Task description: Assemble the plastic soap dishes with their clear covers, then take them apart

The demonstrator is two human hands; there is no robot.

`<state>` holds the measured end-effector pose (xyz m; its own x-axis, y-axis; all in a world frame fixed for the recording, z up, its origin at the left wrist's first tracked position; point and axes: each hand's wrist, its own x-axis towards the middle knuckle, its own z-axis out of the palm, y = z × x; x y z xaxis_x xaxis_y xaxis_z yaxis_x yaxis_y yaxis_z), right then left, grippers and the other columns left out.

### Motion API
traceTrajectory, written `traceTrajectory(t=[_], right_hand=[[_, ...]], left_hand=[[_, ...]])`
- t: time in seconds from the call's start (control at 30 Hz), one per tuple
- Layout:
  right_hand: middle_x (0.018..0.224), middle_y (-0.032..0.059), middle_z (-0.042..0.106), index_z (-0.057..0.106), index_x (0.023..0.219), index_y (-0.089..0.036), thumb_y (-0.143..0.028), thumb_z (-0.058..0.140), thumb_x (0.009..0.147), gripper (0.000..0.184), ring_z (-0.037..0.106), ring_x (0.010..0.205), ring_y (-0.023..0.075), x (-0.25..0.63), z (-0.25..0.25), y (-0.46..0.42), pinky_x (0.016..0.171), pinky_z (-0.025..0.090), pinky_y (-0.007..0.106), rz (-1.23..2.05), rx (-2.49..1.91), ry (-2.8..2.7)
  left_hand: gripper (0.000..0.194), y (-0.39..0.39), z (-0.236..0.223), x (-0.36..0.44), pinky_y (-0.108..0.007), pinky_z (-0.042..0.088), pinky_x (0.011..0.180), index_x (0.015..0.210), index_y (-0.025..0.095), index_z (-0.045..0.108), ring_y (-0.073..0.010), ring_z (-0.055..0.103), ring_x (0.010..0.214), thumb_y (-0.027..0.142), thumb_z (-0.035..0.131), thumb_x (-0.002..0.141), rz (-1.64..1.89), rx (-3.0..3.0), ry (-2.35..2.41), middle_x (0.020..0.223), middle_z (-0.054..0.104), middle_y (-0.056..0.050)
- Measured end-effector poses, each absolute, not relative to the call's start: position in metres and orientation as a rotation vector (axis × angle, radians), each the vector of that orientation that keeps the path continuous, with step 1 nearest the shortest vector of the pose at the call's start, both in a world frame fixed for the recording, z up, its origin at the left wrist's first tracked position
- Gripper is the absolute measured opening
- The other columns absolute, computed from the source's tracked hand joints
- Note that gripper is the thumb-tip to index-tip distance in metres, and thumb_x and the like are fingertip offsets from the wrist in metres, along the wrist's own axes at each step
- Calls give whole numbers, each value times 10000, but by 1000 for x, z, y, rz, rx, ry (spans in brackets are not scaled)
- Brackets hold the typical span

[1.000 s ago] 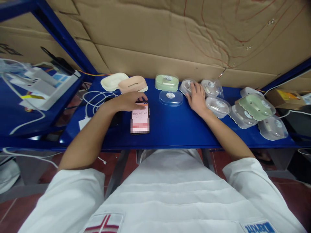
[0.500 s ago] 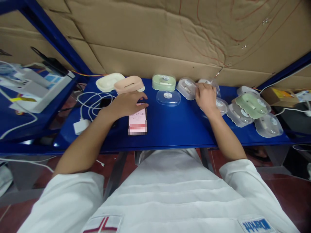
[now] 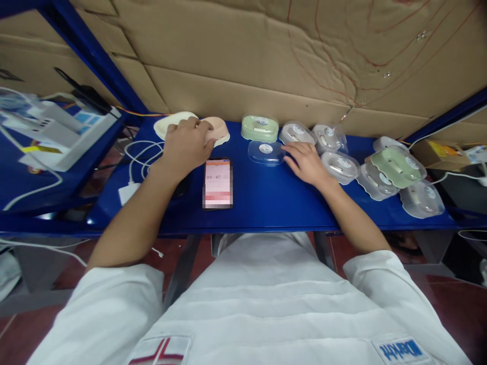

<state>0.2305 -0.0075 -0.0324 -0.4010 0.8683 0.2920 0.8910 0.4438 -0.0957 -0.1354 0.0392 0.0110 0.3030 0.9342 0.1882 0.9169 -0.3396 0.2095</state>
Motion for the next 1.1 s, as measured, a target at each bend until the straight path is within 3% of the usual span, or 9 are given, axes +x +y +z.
traceTrajectory(t=[0.2, 0.3, 0.43, 0.53, 0.63, 0.73, 0.87, 0.97, 1.1], right_hand=[[1667, 130, 560, 569, 1602, -234, -519, 406, 1142, 565, 488, 1560, 314, 217, -48, -8, 1294, 339, 546, 33, -1315, -2582], [1599, 155, 603, 605, 1563, -218, -540, 421, 1138, 564, 530, 1498, 332, 220, -51, -7, 1277, 355, 549, 14, -1323, -2555], [1510, 176, 621, 588, 1575, -214, -583, 494, 1108, 603, 540, 1438, 366, 224, -52, -6, 1250, 368, 568, -42, -1382, -2515], [1473, 176, 614, 577, 1582, -223, -542, 524, 1102, 579, 553, 1410, 363, 224, -51, -6, 1223, 406, 559, -19, -1435, -2486], [1450, 175, 617, 592, 1568, -211, -472, 542, 1094, 544, 588, 1357, 361, 224, -50, -6, 1187, 455, 538, 5, -1475, -2479], [1452, 170, 621, 609, 1551, -222, -463, 557, 1080, 533, 591, 1345, 381, 224, -49, -7, 1187, 459, 563, -33, -1524, -2465], [1473, 163, 620, 604, 1551, -236, -472, 544, 1079, 531, 585, 1357, 389, 224, -48, -8, 1195, 455, 576, -43, -1538, -2461], [1471, 162, 622, 602, 1552, -228, -462, 540, 1083, 529, 588, 1360, 381, 223, -47, -9, 1193, 456, 560, -50, -1530, -2467], [1454, 171, 631, 606, 1547, -217, -473, 528, 1091, 529, 599, 1339, 388, 219, -43, -12, 1181, 449, 567, -95, -1571, -2471]], left_hand=[[810, 53, -1, -147, -624, 342, 1187, 1583, 108, 513, -448, 482, 1444, 712, 427, 1050, 387, 2397, 1823, 1588, 524, -188], [690, 55, -2, -146, -606, 407, 1149, 1596, 106, 499, -422, 545, 1384, 547, 494, 1066, 284, 2439, 1840, 1554, 569, -210], [452, 53, 2, -140, -553, 481, 1060, 1467, 168, 622, -391, 626, 1302, 348, 504, 1070, 321, 2424, 1859, 1442, 675, -177], [402, 50, 6, -136, -508, 505, 1011, 1381, 199, 683, -357, 649, 1255, 350, 430, 1107, 384, 2445, 1829, 1374, 719, -127], [425, 47, 6, -134, -492, 499, 1044, 1404, 164, 663, -336, 636, 1242, 398, 479, 1101, 383, 2480, 1825, 1401, 695, -142], [450, 49, -1, -134, -544, 489, 1079, 1402, 144, 663, -395, 614, 1273, 410, 562, 1053, 290, 2479, 1866, 1410, 675, -203], [459, 60, -15, -140, -574, 496, 1101, 1394, 196, 684, -455, 570, 1356, 435, 616, 1008, 307, 2447, 1826, 1404, 671, -209], [527, 67, -22, -142, -591, 475, 1148, 1436, 206, 666, -464, 546, 1396, 434, 686, 961, 344, 2452, 1768, 1441, 653, -203], [456, 69, -24, -137, -551, 456, 1181, 1375, 206, 710, -427, 568, 1387, 399, 669, 964, 389, 2482, 1645, 1421, 669, -179]])
